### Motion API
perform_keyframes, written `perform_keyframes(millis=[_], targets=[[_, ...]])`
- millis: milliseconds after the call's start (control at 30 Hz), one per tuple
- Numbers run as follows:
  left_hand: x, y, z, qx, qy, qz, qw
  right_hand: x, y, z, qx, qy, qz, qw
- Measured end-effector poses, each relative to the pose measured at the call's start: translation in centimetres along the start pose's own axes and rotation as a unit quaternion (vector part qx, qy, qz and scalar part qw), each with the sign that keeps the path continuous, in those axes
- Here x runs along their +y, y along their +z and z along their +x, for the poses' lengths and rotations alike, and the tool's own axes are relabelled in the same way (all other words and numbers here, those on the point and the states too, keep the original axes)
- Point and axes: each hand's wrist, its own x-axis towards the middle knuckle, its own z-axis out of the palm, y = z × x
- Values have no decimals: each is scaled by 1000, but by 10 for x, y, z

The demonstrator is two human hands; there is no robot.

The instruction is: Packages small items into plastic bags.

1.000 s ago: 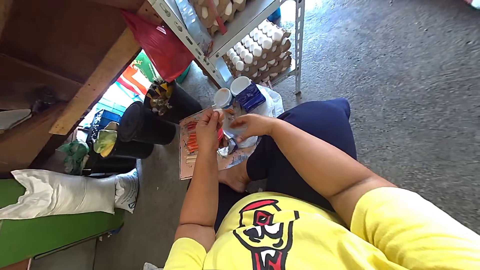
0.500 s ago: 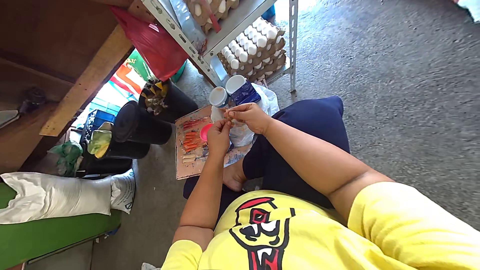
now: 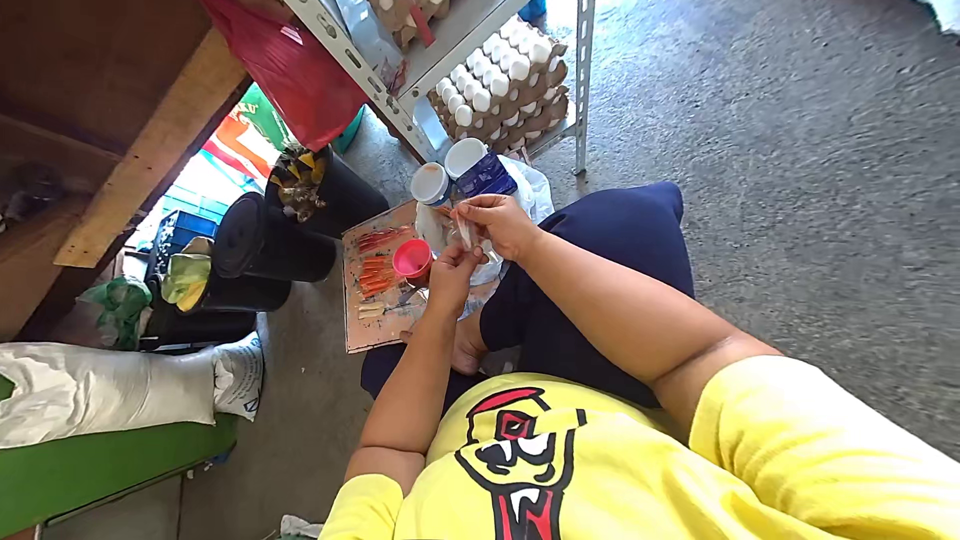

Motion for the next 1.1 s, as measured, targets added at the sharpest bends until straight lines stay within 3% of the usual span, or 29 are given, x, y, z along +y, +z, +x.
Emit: perform_keyframes(millis=[100,167,333,400,500,567,633,700,833,967,1100], targets=[[-9,-14,-8,-55,-35,19,998,-9,-9,6,72,-14,45,996],[-11,-30,-13,-48,-51,19,997,-19,-14,9,129,-16,97,987],[5,-69,-27,147,-8,-38,988,-30,-18,14,234,6,181,955],[12,-78,-27,215,43,-107,970,-26,-17,13,198,45,117,972],[24,-86,-21,261,122,-248,925,-20,-14,5,9,125,-123,985],[32,-86,-17,257,144,-316,902,-19,-11,-3,-157,130,-293,934],[34,-83,-16,242,140,-305,910,-16,-5,-10,-265,116,-394,872],[33,-72,-17,244,121,-228,935,-8,0,-14,-265,97,-430,857],[23,-53,-20,214,125,-86,965,11,10,-14,-182,47,-287,939],[14,-41,-21,202,108,-18,973,20,24,-24,-173,58,-135,974],[3,-40,-20,189,115,48,974,23,30,-28,-145,106,-109,978]])
